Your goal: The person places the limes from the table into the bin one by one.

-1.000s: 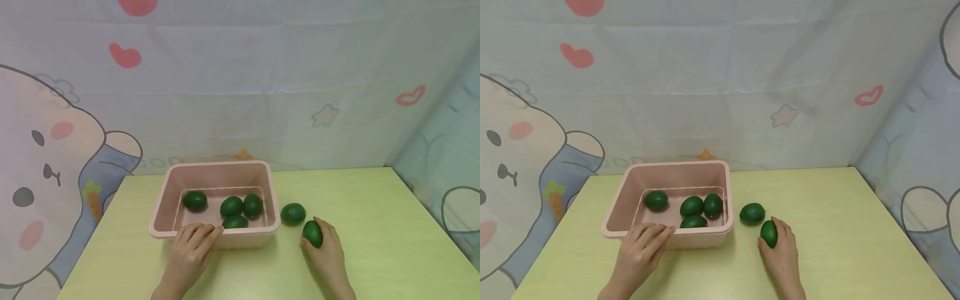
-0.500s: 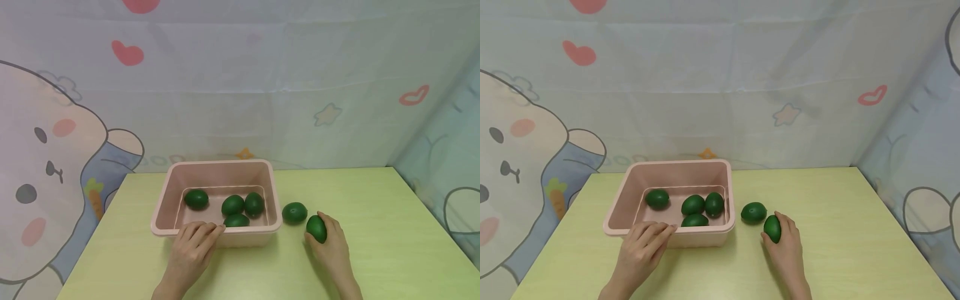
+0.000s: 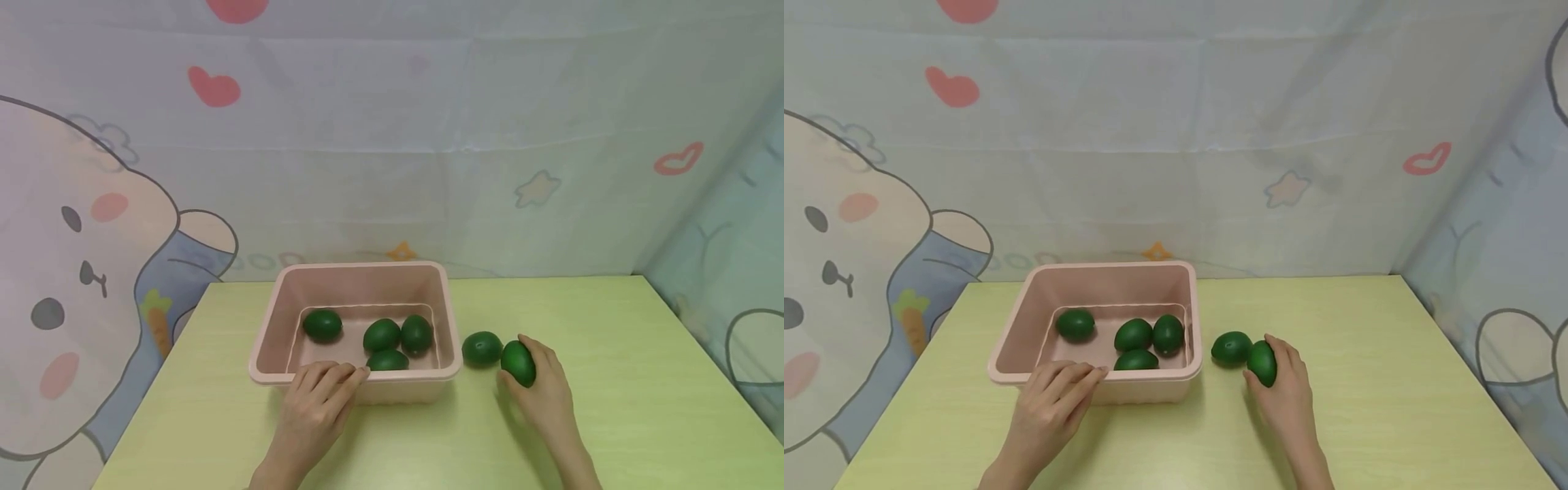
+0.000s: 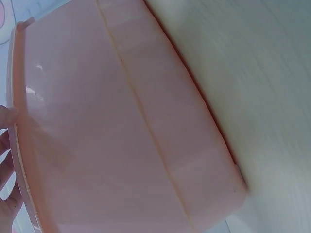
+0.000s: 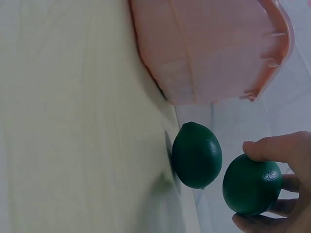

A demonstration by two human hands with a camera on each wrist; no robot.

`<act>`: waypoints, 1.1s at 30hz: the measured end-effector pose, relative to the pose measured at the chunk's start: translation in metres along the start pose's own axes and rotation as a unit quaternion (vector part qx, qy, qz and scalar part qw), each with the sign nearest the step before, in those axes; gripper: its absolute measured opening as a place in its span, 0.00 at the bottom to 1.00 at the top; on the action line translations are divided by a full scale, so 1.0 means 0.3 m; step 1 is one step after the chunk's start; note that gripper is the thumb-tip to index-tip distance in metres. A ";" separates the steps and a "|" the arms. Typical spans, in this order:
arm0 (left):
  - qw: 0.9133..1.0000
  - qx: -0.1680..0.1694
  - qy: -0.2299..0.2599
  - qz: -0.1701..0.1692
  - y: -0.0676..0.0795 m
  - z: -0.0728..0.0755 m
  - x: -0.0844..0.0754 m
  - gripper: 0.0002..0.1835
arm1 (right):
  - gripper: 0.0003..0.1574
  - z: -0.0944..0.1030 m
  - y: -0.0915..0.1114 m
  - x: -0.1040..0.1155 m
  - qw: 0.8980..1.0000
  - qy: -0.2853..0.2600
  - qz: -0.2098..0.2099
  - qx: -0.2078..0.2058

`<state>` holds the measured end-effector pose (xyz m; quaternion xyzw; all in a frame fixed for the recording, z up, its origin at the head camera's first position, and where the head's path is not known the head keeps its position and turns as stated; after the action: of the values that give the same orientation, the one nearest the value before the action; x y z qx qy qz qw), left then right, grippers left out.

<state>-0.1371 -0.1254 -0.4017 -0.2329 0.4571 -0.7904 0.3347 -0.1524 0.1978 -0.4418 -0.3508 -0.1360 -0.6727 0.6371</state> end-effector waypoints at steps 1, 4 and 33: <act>1.000 0.001 0.000 0.000 0.001 0.000 0.000 0.15 | 0.42 0.002 -0.003 0.000 1.000 0.000 0.003 -0.001; 1.000 0.001 0.000 -0.001 0.002 -0.001 -0.001 0.15 | 0.43 0.009 -0.012 0.003 1.000 0.000 0.008 -0.001; 1.000 -0.014 0.001 -0.008 -0.014 0.007 -0.005 0.14 | 0.42 0.074 -0.072 0.108 0.990 -0.008 0.131 -0.058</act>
<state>-0.1361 -0.1240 -0.3972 -0.2405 0.4669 -0.7869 0.3240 -0.1644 0.1903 -0.3993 -0.4072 -0.0543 -0.5872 0.6975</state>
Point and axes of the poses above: each hand's wrist, its own y-axis away from the middle knuckle, its own z-axis out of the back of the hand, x = y × z, the point moved 1 cm from there along -y, towards the middle knuckle, and after that the axes turned 3 degrees about z, right-handed, at the moved point
